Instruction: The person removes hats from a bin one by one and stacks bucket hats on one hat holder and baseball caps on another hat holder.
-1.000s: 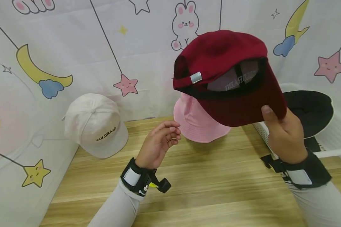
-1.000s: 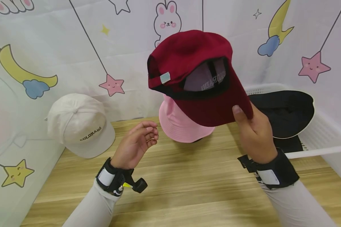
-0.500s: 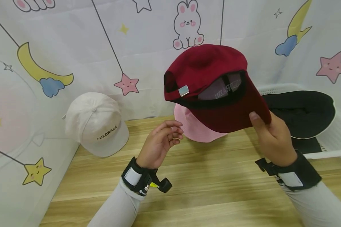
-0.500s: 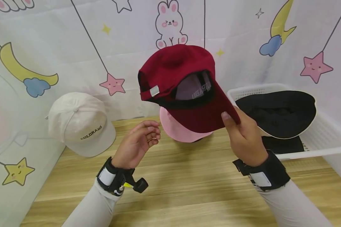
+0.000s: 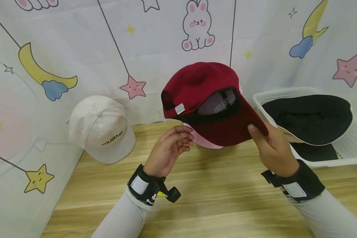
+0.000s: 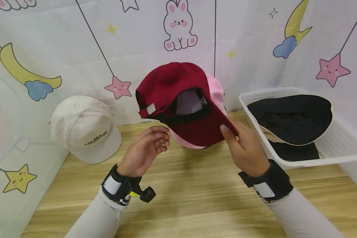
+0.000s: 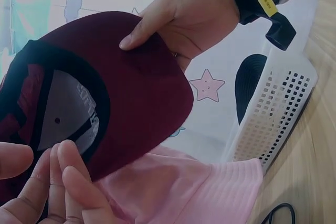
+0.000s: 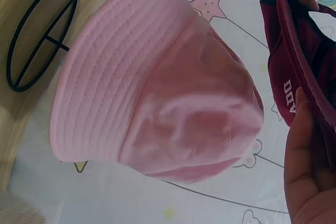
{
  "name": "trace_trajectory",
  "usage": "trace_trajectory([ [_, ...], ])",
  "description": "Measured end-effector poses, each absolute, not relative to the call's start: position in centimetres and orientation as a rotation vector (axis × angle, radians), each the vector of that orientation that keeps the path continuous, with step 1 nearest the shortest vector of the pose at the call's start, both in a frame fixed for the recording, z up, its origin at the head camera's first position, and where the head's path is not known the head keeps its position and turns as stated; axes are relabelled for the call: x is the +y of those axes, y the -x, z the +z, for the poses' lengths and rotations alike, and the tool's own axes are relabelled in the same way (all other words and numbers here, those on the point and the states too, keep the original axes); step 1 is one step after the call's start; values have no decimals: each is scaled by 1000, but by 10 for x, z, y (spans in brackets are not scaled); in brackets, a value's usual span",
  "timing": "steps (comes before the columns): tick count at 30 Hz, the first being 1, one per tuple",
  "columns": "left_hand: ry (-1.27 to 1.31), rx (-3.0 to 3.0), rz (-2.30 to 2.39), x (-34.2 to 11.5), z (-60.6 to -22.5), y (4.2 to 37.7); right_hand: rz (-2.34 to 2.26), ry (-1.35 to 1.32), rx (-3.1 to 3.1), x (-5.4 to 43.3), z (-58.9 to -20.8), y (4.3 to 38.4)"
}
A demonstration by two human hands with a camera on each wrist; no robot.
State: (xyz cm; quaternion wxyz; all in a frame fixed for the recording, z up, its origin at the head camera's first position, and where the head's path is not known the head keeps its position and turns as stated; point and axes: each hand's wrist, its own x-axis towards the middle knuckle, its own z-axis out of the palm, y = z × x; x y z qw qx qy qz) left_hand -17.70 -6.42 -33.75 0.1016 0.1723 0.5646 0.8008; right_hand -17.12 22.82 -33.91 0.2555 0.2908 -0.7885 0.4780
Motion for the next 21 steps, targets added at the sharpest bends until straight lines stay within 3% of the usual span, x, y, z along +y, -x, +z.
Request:
trace_trajectory([
  [21, -579, 1632, 2294, -59, -338, 175, 1101, -883, -2265, 212, -358, 176],
])
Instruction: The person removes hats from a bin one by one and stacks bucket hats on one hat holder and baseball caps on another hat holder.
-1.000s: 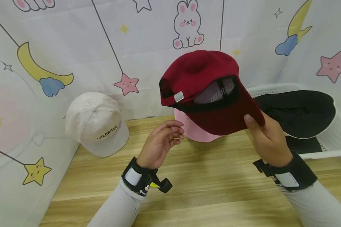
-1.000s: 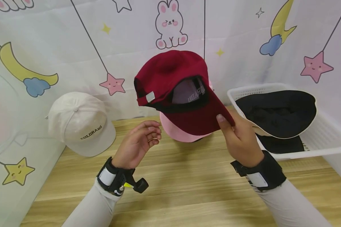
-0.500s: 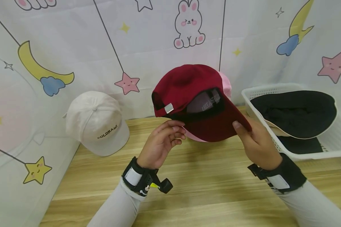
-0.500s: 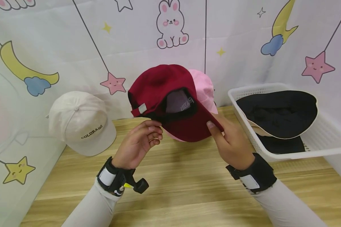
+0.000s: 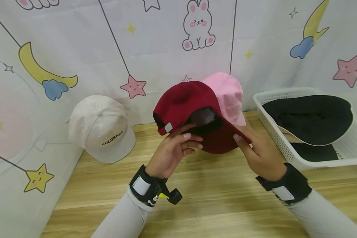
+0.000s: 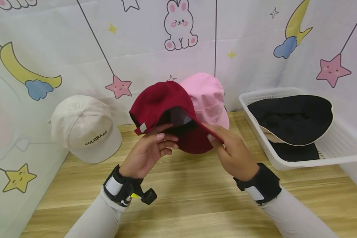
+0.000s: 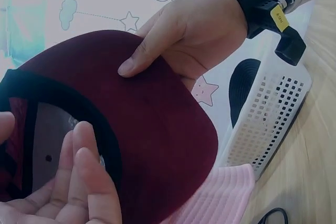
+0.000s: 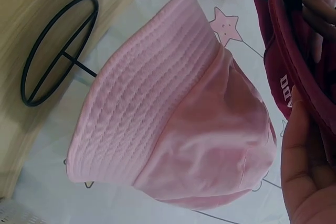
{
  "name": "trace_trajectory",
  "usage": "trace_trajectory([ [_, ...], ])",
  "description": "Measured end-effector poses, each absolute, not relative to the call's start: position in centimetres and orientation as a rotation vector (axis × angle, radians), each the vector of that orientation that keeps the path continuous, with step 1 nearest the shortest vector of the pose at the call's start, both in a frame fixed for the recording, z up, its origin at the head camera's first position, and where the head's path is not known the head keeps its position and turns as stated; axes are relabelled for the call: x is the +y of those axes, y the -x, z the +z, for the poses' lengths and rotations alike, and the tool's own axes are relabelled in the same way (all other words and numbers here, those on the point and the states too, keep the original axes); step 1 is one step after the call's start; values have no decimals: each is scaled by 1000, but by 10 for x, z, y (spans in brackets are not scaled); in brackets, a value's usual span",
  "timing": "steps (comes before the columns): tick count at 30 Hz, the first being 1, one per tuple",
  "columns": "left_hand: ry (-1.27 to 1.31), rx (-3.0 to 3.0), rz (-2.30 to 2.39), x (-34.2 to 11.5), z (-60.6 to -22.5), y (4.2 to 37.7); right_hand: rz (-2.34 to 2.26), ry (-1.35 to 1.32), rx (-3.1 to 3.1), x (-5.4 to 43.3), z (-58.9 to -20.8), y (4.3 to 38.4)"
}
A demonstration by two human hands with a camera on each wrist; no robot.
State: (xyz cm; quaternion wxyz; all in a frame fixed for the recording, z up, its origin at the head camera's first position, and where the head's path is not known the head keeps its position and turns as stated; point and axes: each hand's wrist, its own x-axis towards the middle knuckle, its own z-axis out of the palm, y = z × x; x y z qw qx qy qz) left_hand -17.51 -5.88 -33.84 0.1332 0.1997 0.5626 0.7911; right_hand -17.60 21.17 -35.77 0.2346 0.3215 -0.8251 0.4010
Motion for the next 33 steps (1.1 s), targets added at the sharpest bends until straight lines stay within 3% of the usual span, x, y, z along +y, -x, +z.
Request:
trace_trajectory([
  [19, -730, 1630, 2272, -56, -338, 170, 1025, -1029, -2320, 199, -368, 176],
  [33, -648, 1635, 2272, -52, -338, 169, 999, -1064, -2254, 187, -379, 174],
])
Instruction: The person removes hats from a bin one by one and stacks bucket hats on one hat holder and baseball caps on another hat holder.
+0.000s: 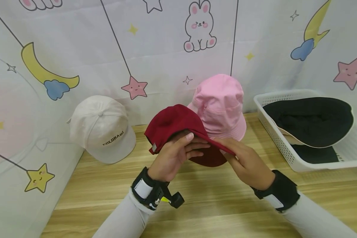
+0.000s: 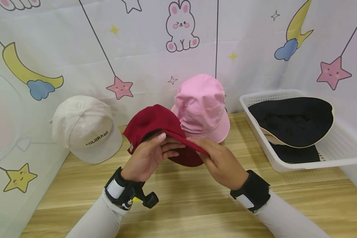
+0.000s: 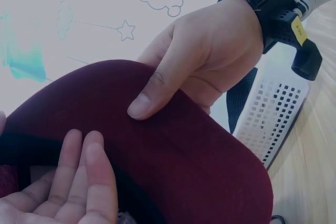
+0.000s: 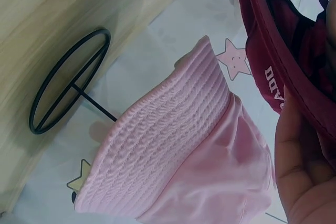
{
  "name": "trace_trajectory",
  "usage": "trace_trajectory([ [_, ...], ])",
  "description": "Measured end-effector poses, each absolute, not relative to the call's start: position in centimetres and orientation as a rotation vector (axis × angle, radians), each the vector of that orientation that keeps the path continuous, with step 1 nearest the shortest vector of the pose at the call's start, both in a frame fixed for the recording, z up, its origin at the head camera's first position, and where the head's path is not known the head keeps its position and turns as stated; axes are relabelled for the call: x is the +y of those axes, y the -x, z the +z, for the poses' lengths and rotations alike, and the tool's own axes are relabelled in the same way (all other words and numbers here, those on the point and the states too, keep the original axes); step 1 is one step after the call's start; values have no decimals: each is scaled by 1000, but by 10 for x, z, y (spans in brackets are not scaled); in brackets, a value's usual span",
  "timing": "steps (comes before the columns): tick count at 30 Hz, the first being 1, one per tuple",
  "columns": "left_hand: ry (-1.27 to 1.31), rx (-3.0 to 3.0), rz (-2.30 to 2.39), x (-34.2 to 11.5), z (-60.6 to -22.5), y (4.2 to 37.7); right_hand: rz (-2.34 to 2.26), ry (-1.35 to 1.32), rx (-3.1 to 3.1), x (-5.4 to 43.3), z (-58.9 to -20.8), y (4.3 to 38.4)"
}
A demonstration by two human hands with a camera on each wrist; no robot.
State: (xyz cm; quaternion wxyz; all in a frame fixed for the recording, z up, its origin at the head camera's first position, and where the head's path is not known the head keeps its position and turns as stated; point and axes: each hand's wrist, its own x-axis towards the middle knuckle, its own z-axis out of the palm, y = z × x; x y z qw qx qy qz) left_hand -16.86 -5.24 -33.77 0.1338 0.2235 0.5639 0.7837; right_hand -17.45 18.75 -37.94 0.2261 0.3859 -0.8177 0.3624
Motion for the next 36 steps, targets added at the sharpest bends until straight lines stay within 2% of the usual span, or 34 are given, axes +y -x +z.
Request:
trace_trajectory([
  [7, -649, 1644, 2287, -51, -339, 167, 930, -1066, -2254, 185, -382, 173],
  [20, -487, 1897, 2335, -43, -338, 157, 817, -1060, -2289, 179, -390, 170],
  [28, -274, 1969, 2441, -44, -338, 156, 875, -1036, -2358, 178, -390, 174],
  [36, -344, 1870, 2567, -51, -327, 155, 1045, -1042, -2403, 182, -393, 179],
])
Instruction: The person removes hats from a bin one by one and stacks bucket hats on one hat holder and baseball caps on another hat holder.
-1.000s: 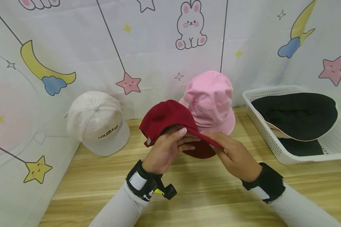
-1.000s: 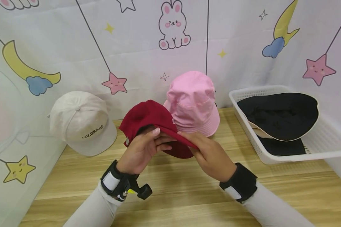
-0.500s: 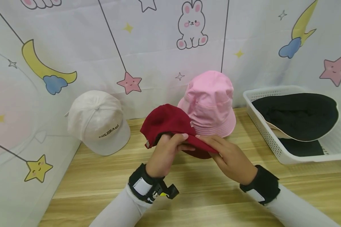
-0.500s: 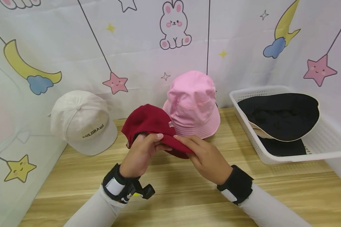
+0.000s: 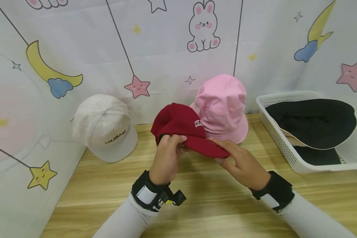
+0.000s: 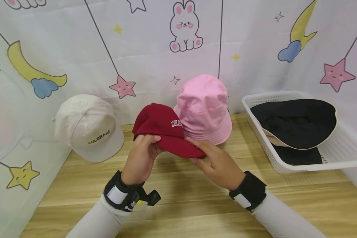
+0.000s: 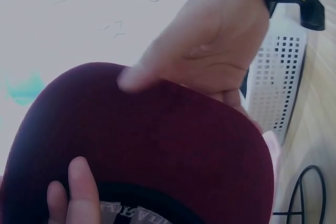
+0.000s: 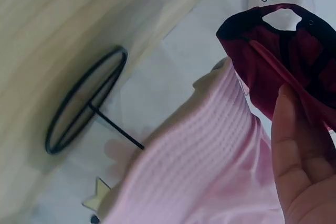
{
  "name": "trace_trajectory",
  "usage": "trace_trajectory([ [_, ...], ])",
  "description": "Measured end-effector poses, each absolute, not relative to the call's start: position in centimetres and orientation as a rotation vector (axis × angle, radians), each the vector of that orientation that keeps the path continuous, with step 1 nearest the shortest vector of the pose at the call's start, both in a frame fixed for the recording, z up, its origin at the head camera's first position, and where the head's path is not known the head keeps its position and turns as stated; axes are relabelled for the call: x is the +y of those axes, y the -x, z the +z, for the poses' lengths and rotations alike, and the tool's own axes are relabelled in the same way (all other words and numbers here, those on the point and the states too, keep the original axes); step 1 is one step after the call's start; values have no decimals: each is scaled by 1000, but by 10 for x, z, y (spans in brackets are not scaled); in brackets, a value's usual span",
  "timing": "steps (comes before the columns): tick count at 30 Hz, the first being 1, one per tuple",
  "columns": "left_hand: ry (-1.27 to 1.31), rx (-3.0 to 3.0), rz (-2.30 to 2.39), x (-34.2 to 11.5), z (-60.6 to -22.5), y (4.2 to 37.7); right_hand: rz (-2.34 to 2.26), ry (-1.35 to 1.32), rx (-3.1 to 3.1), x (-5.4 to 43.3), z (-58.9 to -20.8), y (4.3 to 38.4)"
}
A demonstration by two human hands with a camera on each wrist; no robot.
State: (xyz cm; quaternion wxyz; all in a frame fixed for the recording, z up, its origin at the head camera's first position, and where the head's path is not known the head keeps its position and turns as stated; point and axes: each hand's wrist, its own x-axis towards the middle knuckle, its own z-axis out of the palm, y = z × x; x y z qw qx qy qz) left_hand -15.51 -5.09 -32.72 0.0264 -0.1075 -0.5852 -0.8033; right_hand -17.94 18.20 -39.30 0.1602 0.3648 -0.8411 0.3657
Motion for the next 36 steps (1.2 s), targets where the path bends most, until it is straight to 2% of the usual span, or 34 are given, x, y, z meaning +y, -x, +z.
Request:
trace_trajectory([
  [6, 382, -1744, -2467, -58, -321, 156, 1441, -1062, -2307, 182, -400, 188],
  [18, 362, -1708, -2440, -67, -316, 160, 2119, -671, -2431, 166, -401, 199],
  [36, 390, -1676, -2375, -82, -306, 158, 2292, -652, -2337, 143, -386, 206],
])
